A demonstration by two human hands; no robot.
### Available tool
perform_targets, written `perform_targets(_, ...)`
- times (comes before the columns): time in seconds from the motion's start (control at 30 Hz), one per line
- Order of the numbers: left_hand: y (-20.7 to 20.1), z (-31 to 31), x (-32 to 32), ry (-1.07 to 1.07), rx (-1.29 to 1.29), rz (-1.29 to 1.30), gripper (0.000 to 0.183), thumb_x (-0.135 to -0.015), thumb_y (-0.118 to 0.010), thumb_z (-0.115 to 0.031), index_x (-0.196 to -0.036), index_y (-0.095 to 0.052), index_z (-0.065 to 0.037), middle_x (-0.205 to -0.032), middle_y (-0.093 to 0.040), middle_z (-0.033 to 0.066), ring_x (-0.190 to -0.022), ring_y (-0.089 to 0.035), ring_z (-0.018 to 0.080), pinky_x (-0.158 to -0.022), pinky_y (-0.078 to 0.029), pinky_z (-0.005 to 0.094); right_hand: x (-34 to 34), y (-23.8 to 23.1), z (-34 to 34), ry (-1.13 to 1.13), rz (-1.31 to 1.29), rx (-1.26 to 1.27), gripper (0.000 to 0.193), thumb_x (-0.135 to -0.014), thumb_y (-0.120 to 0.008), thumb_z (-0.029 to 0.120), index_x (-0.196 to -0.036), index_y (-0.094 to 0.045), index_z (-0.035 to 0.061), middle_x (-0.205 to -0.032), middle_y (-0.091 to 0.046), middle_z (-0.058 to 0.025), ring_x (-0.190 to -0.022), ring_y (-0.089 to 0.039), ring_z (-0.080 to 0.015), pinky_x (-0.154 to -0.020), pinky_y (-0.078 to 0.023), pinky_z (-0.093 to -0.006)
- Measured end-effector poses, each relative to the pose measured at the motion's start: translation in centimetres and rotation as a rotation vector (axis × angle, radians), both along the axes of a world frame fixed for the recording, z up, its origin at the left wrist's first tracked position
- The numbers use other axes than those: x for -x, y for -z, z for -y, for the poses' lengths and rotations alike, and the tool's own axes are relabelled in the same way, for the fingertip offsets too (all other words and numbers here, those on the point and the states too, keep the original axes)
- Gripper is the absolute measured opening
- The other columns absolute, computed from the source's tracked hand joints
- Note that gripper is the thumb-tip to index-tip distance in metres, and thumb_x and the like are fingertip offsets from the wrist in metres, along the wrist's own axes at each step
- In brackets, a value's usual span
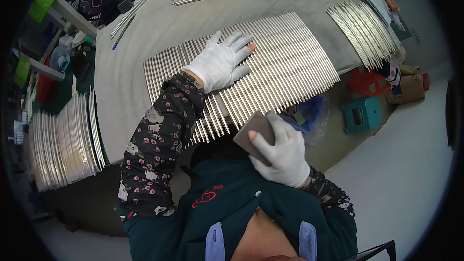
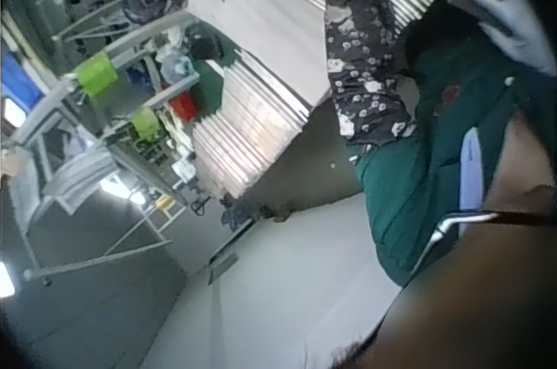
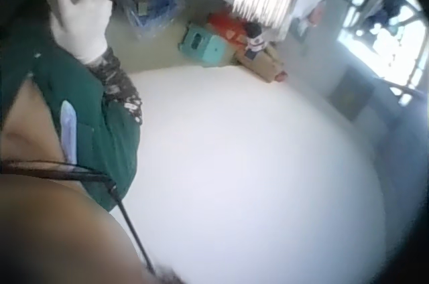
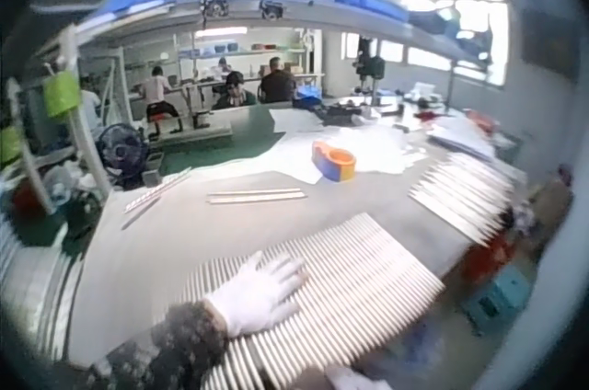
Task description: Aligning and sanding the ends of a batch of thin rods on a workbench.
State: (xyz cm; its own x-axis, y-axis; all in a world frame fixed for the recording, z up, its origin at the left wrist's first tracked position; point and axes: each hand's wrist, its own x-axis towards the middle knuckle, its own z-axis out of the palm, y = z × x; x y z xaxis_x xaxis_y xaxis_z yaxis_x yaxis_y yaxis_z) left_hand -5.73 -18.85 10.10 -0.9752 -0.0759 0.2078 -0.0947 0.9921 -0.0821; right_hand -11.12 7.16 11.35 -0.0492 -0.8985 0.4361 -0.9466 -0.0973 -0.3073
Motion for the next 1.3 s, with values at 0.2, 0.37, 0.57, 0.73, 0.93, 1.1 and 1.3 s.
perform_targets(0.2,-0.6,-0.2,-0.4,-0.017,-0.036,0.004,0.053,-0.091,-0.047,-0.035,-0.135,-0.04,-0.007,-0.147,-0.031,0.0115,-0.135,-0.028,0.0294,-0.109,-0.022,0.0529,2.4,-0.4,-0.5,0.311,-0.133,0.157,0.055,-0.063,-0.074,0.02,-0.115,-0.058,0.0096,-0.118,-0.049,-0.0276,-0.099,-0.053,-0.0386,-0.082,-0.044,-0.0448)
perform_targets(0.37,-0.7,-0.4,-0.2,-0.01,-0.043,-0.013,0.053,-0.09,-0.048,-0.035,-0.135,-0.041,-0.007,-0.146,-0.032,0.0115,-0.135,-0.029,0.0295,-0.109,-0.022,0.0529,1.8,0.1,0.4,0.358,-0.169,0.112,0.054,-0.063,-0.073,0.021,-0.114,-0.059,0.0092,-0.117,-0.05,-0.0285,-0.094,-0.054,-0.0384,-0.076,-0.044,-0.0465)
perform_targets(0.57,-0.2,-0.3,0.2,0.009,-0.044,-0.019,0.053,-0.09,-0.048,-0.036,-0.135,-0.041,-0.007,-0.145,-0.033,0.012,-0.135,-0.03,0.0291,-0.109,-0.022,0.0526,-0.3,-1.1,0.4,0.04,0.003,0.004,0.053,-0.064,-0.072,0.016,-0.115,-0.058,0.0074,-0.118,-0.05,-0.0289,-0.093,-0.054,-0.0376,-0.077,-0.045,-0.0433)
perform_targets(0.73,-0.9,-0.5,-0.2,-0.023,-0.036,0.014,0.053,-0.091,-0.046,-0.037,-0.135,-0.041,-0.007,-0.145,-0.033,0.0121,-0.135,-0.029,0.0287,-0.109,-0.022,0.0522,4.3,0.4,-0.8,0.567,-0.249,0.138,0.057,-0.063,-0.071,0.013,-0.118,-0.057,0.0056,-0.124,-0.047,-0.0287,-0.102,-0.05,-0.038,-0.085,-0.043,-0.0433)
perform_targets(0.93,-0.8,-0.4,-0.1,-0.015,-0.033,0.002,0.054,-0.091,-0.047,-0.036,-0.136,-0.04,-0.007,-0.146,-0.032,0.0119,-0.136,-0.027,0.0285,-0.109,-0.021,0.0522,2.6,2.0,-1.2,0.288,-0.114,0.169,0.062,-0.063,-0.074,0.018,-0.122,-0.055,0.0135,-0.122,-0.047,-0.0293,-0.098,-0.052,-0.0395,-0.082,-0.044,-0.0459)
perform_targets(1.1,-0.9,-0.5,0.0,-0.007,-0.058,0.023,0.054,-0.091,-0.047,-0.035,-0.136,-0.04,-0.007,-0.146,-0.032,0.012,-0.136,-0.027,0.029,-0.11,-0.02,0.0526,1.6,-0.1,-1.4,0.191,-0.06,0.155,0.069,-0.06,-0.075,0.018,-0.125,-0.051,0.0145,-0.122,-0.046,-0.0306,-0.098,-0.053,-0.0401,-0.081,-0.044,-0.0463)
perform_targets(1.3,-1.0,-0.6,-0.3,-0.021,-0.077,0.032,0.054,-0.091,-0.047,-0.036,-0.135,-0.041,-0.006,-0.147,-0.031,0.0125,-0.136,-0.027,0.0294,-0.11,-0.02,0.0527,5.3,1.0,-2.3,0.527,-0.242,0.165,0.063,-0.062,-0.073,0.016,-0.122,-0.054,0.0096,-0.124,-0.046,-0.0286,-0.099,-0.051,-0.0411,-0.085,-0.042,-0.046)
